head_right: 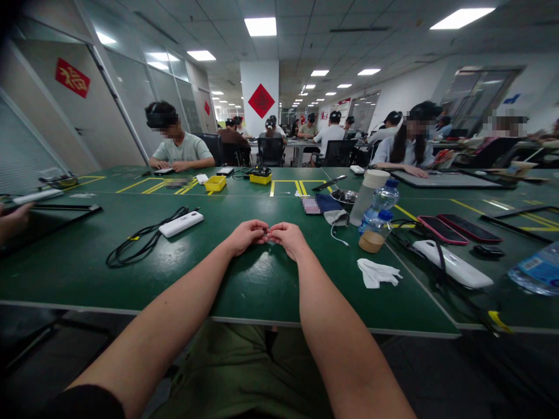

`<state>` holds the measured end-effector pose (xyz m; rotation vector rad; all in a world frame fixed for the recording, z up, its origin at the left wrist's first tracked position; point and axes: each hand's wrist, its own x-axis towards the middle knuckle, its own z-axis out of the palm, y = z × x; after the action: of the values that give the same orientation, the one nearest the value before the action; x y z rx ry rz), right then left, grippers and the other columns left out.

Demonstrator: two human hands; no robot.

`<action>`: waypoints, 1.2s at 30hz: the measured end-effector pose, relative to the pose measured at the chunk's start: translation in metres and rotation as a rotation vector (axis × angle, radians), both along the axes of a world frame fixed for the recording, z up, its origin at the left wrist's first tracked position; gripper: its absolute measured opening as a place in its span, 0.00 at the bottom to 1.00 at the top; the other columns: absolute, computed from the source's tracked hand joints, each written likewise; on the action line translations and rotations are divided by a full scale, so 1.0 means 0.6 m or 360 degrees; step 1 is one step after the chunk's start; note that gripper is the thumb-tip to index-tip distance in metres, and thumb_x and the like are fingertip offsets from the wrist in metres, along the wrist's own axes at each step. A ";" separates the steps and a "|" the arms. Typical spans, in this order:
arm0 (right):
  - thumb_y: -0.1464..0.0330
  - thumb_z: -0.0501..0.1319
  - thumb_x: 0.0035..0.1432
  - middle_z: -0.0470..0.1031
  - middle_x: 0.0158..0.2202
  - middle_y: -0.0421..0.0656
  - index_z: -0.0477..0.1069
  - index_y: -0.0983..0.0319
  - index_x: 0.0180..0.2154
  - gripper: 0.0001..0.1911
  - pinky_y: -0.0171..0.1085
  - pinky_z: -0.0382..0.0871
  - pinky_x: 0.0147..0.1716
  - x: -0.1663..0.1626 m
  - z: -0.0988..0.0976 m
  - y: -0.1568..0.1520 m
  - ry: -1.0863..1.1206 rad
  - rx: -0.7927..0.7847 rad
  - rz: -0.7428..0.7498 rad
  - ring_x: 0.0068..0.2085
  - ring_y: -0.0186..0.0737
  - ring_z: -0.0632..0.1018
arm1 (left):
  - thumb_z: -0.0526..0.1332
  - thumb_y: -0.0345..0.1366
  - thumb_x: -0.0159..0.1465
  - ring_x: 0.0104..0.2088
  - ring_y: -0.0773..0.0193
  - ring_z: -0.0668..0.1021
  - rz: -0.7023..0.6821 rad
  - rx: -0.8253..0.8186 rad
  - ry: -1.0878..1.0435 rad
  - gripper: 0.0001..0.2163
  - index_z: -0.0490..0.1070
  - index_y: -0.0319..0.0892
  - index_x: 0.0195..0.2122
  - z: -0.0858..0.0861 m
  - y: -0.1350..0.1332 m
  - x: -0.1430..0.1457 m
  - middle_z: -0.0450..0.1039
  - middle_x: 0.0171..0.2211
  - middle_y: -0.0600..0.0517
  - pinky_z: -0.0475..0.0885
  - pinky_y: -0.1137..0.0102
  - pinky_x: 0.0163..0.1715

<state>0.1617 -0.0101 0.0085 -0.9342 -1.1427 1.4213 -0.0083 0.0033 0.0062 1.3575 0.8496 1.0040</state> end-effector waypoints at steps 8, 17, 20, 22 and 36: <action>0.76 0.69 0.42 0.77 0.29 0.44 0.71 0.65 0.30 0.11 0.35 0.75 0.34 0.003 -0.006 0.003 -0.0012 0.0024 0.0020 0.30 0.36 0.79 | 0.57 0.23 0.58 0.26 0.70 0.78 0.0021 -0.0013 0.0003 0.15 0.67 0.36 0.47 0.004 -0.002 0.002 0.76 0.33 0.48 0.75 0.75 0.29; 0.76 0.61 0.49 0.78 0.29 0.48 0.71 0.65 0.28 0.02 0.36 0.75 0.32 0.005 0.004 0.000 0.0045 -0.0024 0.0028 0.31 0.38 0.79 | 0.56 0.24 0.59 0.27 0.67 0.79 0.0058 -0.0009 0.0035 0.15 0.65 0.35 0.48 -0.004 0.005 0.002 0.75 0.27 0.49 0.75 0.73 0.30; 0.78 0.60 0.48 0.78 0.29 0.47 0.71 0.65 0.28 0.05 0.35 0.75 0.32 0.006 0.004 0.000 0.0038 -0.0034 0.0009 0.32 0.38 0.79 | 0.56 0.25 0.59 0.24 0.69 0.77 0.0070 0.0011 0.0059 0.14 0.66 0.36 0.47 -0.004 0.004 0.002 0.74 0.25 0.50 0.73 0.74 0.27; 0.80 0.60 0.46 0.78 0.28 0.46 0.71 0.65 0.28 0.06 0.34 0.75 0.32 0.005 0.003 0.000 0.0010 -0.0030 0.0004 0.31 0.37 0.79 | 0.56 0.25 0.59 0.23 0.71 0.76 0.0075 0.0006 0.0062 0.12 0.67 0.36 0.45 -0.002 0.003 0.002 0.73 0.25 0.51 0.71 0.76 0.25; 0.74 0.63 0.50 0.77 0.29 0.46 0.71 0.65 0.28 0.01 0.37 0.75 0.35 0.006 0.000 0.005 0.0109 -0.0031 0.0055 0.33 0.38 0.79 | 0.61 0.27 0.56 0.24 0.72 0.74 0.0017 -0.0085 -0.0120 0.09 0.68 0.37 0.39 0.003 -0.002 -0.006 0.72 0.27 0.52 0.70 0.76 0.27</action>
<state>0.1654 -0.0074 0.0082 -0.8765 -1.1003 1.4837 -0.0121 0.0021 0.0083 1.2634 0.8223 1.0279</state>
